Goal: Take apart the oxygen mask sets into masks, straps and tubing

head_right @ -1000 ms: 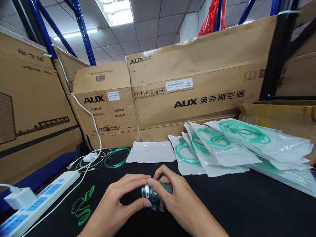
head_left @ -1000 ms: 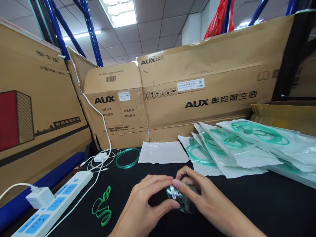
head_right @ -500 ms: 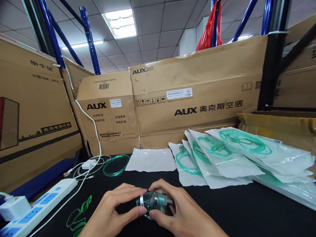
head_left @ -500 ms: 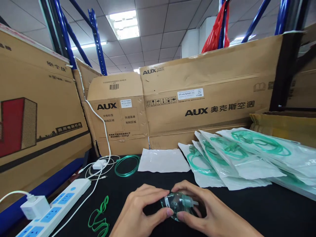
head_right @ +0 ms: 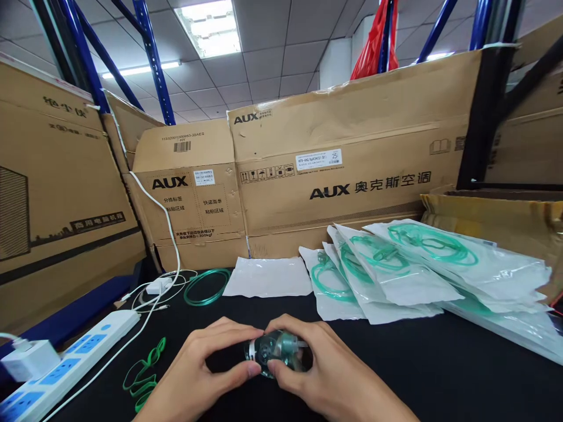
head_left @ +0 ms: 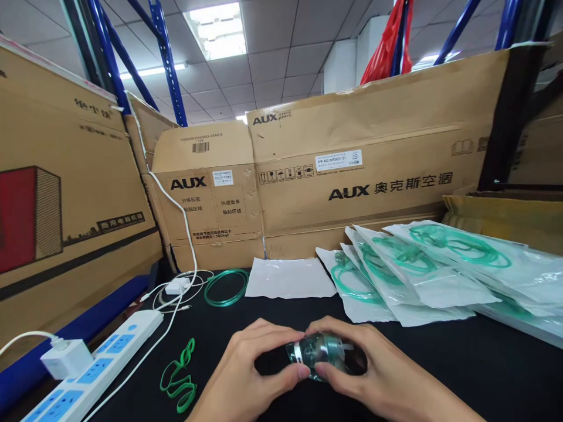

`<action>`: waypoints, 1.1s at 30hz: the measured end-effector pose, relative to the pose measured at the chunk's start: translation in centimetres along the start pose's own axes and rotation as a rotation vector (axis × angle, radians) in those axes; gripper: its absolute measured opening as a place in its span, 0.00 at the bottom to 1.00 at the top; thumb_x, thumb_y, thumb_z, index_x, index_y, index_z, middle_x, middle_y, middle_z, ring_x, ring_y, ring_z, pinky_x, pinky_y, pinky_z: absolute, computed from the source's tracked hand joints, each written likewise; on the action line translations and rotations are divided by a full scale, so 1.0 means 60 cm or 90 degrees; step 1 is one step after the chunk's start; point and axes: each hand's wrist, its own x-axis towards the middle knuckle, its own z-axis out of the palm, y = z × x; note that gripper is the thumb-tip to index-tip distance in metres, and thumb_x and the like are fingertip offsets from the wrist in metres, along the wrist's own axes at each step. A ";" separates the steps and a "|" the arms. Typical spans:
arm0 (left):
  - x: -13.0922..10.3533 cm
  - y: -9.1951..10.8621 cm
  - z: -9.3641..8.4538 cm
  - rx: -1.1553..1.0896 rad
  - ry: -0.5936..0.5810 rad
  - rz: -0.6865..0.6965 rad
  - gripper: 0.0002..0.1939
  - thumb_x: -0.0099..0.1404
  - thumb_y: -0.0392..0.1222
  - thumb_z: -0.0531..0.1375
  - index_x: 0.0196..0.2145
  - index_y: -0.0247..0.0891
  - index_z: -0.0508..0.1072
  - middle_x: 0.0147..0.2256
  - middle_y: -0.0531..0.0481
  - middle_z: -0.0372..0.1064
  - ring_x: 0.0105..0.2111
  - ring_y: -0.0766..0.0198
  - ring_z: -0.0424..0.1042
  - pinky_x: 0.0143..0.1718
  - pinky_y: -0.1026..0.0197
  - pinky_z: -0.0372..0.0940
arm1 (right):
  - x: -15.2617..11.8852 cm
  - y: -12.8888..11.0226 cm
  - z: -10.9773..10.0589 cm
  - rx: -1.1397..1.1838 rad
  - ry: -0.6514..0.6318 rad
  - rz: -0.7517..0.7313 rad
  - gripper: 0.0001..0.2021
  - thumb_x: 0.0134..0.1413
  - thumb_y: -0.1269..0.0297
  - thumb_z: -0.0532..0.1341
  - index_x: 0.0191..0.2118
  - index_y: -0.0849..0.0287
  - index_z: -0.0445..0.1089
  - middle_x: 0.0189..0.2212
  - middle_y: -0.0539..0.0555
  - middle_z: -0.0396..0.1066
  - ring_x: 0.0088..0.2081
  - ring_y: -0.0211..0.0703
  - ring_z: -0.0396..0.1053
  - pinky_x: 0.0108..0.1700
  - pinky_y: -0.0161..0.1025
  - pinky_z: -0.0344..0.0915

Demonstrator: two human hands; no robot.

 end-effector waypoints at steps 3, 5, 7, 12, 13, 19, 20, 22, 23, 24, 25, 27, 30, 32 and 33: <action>-0.003 0.003 -0.009 0.006 -0.003 -0.045 0.17 0.69 0.45 0.64 0.55 0.51 0.76 0.48 0.54 0.77 0.49 0.60 0.74 0.54 0.58 0.67 | -0.002 0.010 0.004 -0.064 0.024 0.045 0.15 0.56 0.59 0.64 0.49 0.44 0.74 0.42 0.48 0.77 0.43 0.46 0.72 0.45 0.38 0.65; -0.006 0.002 -0.018 0.015 -0.021 -0.072 0.15 0.72 0.45 0.61 0.55 0.54 0.75 0.49 0.55 0.75 0.51 0.61 0.73 0.57 0.58 0.64 | -0.003 0.015 0.006 -0.097 0.030 0.083 0.17 0.57 0.56 0.63 0.52 0.43 0.74 0.43 0.50 0.77 0.44 0.49 0.72 0.47 0.41 0.66; -0.010 -0.003 -0.027 0.025 -0.059 -0.102 0.12 0.71 0.45 0.61 0.51 0.54 0.76 0.50 0.56 0.74 0.52 0.61 0.72 0.58 0.59 0.62 | -0.004 0.019 0.007 -0.113 0.030 0.117 0.18 0.57 0.54 0.63 0.54 0.42 0.73 0.43 0.51 0.76 0.45 0.50 0.72 0.49 0.43 0.66; -0.018 -0.021 -0.036 0.097 -0.139 -0.206 0.04 0.65 0.44 0.66 0.38 0.46 0.77 0.49 0.55 0.74 0.53 0.57 0.70 0.60 0.55 0.58 | -0.006 0.029 0.006 -0.130 0.018 0.139 0.18 0.59 0.53 0.62 0.55 0.39 0.72 0.44 0.52 0.75 0.47 0.52 0.73 0.50 0.46 0.66; -0.020 -0.024 -0.037 0.106 -0.145 -0.220 0.03 0.64 0.43 0.66 0.36 0.45 0.77 0.50 0.55 0.74 0.53 0.56 0.70 0.60 0.55 0.57 | -0.007 0.033 0.006 -0.130 0.012 0.136 0.18 0.59 0.52 0.62 0.56 0.38 0.72 0.44 0.52 0.75 0.47 0.52 0.73 0.51 0.47 0.66; -0.038 -0.028 -0.052 0.118 -0.162 -0.307 0.16 0.59 0.41 0.68 0.45 0.55 0.79 0.49 0.57 0.74 0.53 0.55 0.70 0.57 0.56 0.61 | -0.011 0.056 0.013 -0.096 -0.027 0.112 0.22 0.59 0.52 0.64 0.60 0.34 0.69 0.59 0.48 0.70 0.60 0.55 0.66 0.63 0.51 0.59; -0.041 -0.026 -0.055 0.117 -0.162 -0.329 0.22 0.58 0.41 0.69 0.50 0.58 0.77 0.51 0.57 0.73 0.53 0.55 0.70 0.57 0.56 0.61 | -0.011 0.057 0.015 -0.089 -0.030 0.096 0.22 0.59 0.53 0.64 0.60 0.34 0.69 0.61 0.47 0.69 0.62 0.54 0.64 0.64 0.51 0.57; -0.045 -0.022 -0.059 0.121 -0.154 -0.361 0.30 0.56 0.41 0.71 0.55 0.62 0.75 0.55 0.57 0.71 0.54 0.54 0.70 0.57 0.56 0.61 | -0.010 0.057 0.019 -0.086 -0.035 0.069 0.23 0.60 0.55 0.64 0.61 0.34 0.68 0.63 0.46 0.67 0.65 0.54 0.61 0.66 0.51 0.56; -0.046 -0.019 -0.060 0.126 -0.149 -0.364 0.30 0.55 0.42 0.71 0.55 0.61 0.75 0.55 0.57 0.71 0.53 0.54 0.70 0.56 0.56 0.62 | -0.010 0.056 0.020 -0.090 -0.038 0.065 0.23 0.61 0.55 0.64 0.61 0.34 0.68 0.63 0.46 0.66 0.65 0.54 0.61 0.67 0.51 0.56; -0.045 -0.016 -0.061 0.131 -0.143 -0.359 0.28 0.56 0.45 0.71 0.55 0.60 0.75 0.54 0.56 0.72 0.52 0.54 0.71 0.55 0.57 0.63 | -0.009 0.056 0.022 -0.097 -0.041 0.067 0.23 0.61 0.54 0.64 0.62 0.35 0.68 0.64 0.47 0.66 0.65 0.54 0.61 0.67 0.52 0.55; -0.044 -0.014 -0.061 0.135 -0.137 -0.348 0.25 0.58 0.48 0.69 0.54 0.57 0.76 0.51 0.55 0.74 0.50 0.54 0.72 0.52 0.58 0.64 | -0.008 0.055 0.023 -0.108 -0.042 0.074 0.23 0.62 0.53 0.63 0.62 0.36 0.68 0.64 0.48 0.66 0.65 0.54 0.61 0.68 0.54 0.55; -0.042 -0.012 -0.062 0.143 -0.117 -0.325 0.18 0.64 0.52 0.64 0.52 0.52 0.78 0.45 0.53 0.76 0.46 0.55 0.73 0.48 0.59 0.65 | -0.007 0.056 0.025 -0.131 -0.039 0.081 0.22 0.64 0.50 0.60 0.63 0.39 0.68 0.64 0.50 0.66 0.65 0.54 0.61 0.68 0.56 0.54; -0.041 -0.014 -0.064 0.169 -0.074 -0.339 0.15 0.70 0.51 0.58 0.48 0.48 0.79 0.43 0.51 0.77 0.46 0.55 0.73 0.46 0.59 0.64 | -0.005 0.067 0.027 -0.155 -0.022 0.050 0.21 0.67 0.47 0.56 0.62 0.41 0.70 0.63 0.51 0.68 0.65 0.54 0.62 0.68 0.57 0.54; -0.044 -0.017 -0.066 0.167 -0.074 -0.364 0.13 0.69 0.51 0.59 0.45 0.49 0.80 0.42 0.52 0.76 0.46 0.55 0.72 0.45 0.60 0.63 | -0.003 0.079 0.030 -0.160 -0.008 0.031 0.21 0.67 0.46 0.56 0.61 0.41 0.70 0.62 0.51 0.69 0.65 0.54 0.62 0.69 0.57 0.54; -0.046 -0.018 -0.066 0.155 -0.085 -0.371 0.11 0.67 0.51 0.60 0.44 0.49 0.80 0.40 0.53 0.76 0.45 0.55 0.72 0.44 0.61 0.63 | -0.002 0.085 0.031 -0.159 -0.002 0.024 0.21 0.67 0.46 0.56 0.61 0.41 0.70 0.62 0.52 0.69 0.65 0.55 0.62 0.68 0.58 0.54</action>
